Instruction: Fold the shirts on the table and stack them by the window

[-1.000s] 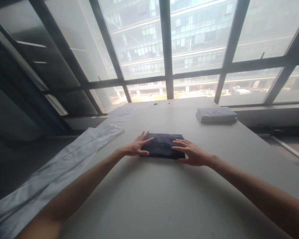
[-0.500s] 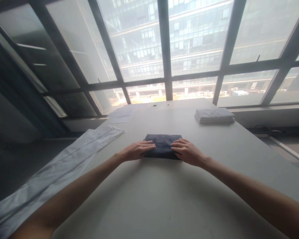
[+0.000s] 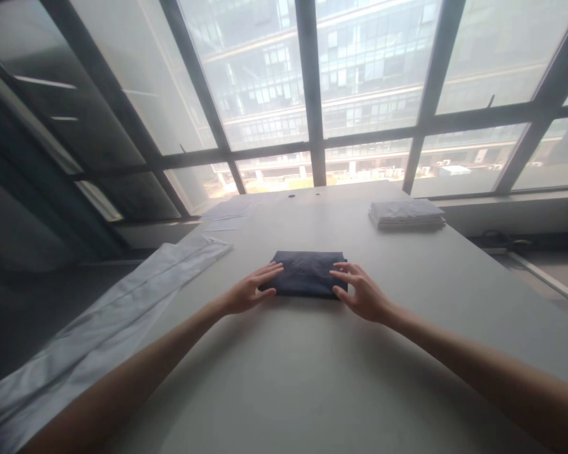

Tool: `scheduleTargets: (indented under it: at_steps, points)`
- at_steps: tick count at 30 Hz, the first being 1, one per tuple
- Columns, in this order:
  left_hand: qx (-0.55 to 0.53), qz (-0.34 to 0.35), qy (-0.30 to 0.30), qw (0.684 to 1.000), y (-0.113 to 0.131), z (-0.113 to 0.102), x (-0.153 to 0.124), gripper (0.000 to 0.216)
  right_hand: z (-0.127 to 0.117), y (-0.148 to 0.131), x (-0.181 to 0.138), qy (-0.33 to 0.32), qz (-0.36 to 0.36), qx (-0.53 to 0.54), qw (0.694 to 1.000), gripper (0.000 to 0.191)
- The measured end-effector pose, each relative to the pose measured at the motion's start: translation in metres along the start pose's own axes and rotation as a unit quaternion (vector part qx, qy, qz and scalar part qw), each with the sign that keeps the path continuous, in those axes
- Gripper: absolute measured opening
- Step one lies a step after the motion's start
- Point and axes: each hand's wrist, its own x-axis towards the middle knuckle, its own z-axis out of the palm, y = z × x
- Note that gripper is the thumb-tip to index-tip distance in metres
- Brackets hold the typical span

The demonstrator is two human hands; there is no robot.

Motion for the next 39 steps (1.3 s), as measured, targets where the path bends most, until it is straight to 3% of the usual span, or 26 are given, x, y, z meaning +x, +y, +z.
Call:
scheduleTargets:
  at_steps: [2, 3, 5, 8, 13, 16, 19, 21, 26, 31, 35, 39]
  points:
    - [-0.069, -0.126, 0.082, 0.986, -0.004, -0.003, -0.001, 0.067, -0.007, -0.004, 0.0, 0.055, 0.169, 0.11, 0.978, 0.028]
    - [-0.112, -0.191, 0.102, 0.97, -0.007, -0.005, -0.001, 0.071, -0.012, -0.007, 0.001, 0.047, 0.249, 0.175, 0.951, 0.022]
    - [-0.197, -0.284, 0.081, 0.935, -0.011, -0.013, -0.001, 0.08, -0.023, -0.012, 0.004, -0.014, 0.363, 0.301, 0.882, 0.01]
    - [-0.275, -0.317, -0.017, 0.907, -0.015, -0.029, 0.001, 0.079, -0.035, -0.016, 0.011, -0.08, 0.431, 0.405, 0.802, 0.008]
    - [-0.268, -0.34, -0.116, 0.894, -0.015, -0.04, 0.014, 0.054, -0.035, -0.01, 0.027, -0.11, 0.514, 0.427, 0.736, 0.008]
    - [-0.261, -0.356, -0.136, 0.887, -0.011, -0.04, 0.023, 0.051, -0.027, -0.01, 0.033, -0.128, 0.519, 0.414, 0.736, 0.012]
    - [-0.306, -0.363, -0.13, 0.87, -0.004, -0.042, 0.029, 0.044, -0.02, -0.016, 0.035, -0.113, 0.486, 0.38, 0.779, 0.015]
    - [-0.367, -0.364, -0.123, 0.847, 0.0, -0.042, 0.031, 0.036, -0.017, -0.02, 0.035, -0.102, 0.473, 0.374, 0.792, 0.014]
    - [-0.526, -0.374, -0.018, 0.764, 0.003, -0.028, 0.032, 0.017, -0.014, -0.024, 0.037, -0.061, 0.476, 0.46, 0.747, 0.012]
    - [-0.609, -0.359, 0.113, 0.698, 0.015, -0.014, 0.037, 0.027, -0.025, -0.023, 0.039, 0.024, 0.483, 0.503, 0.716, 0.009]
    - [-0.613, -0.324, 0.169, 0.701, 0.04, -0.021, 0.051, 0.047, -0.053, -0.021, 0.041, 0.058, 0.456, 0.535, 0.709, 0.01]
    - [-0.592, -0.295, 0.129, 0.739, 0.066, -0.033, 0.074, 0.041, -0.094, -0.016, 0.038, 0.069, 0.434, 0.551, 0.71, 0.009]
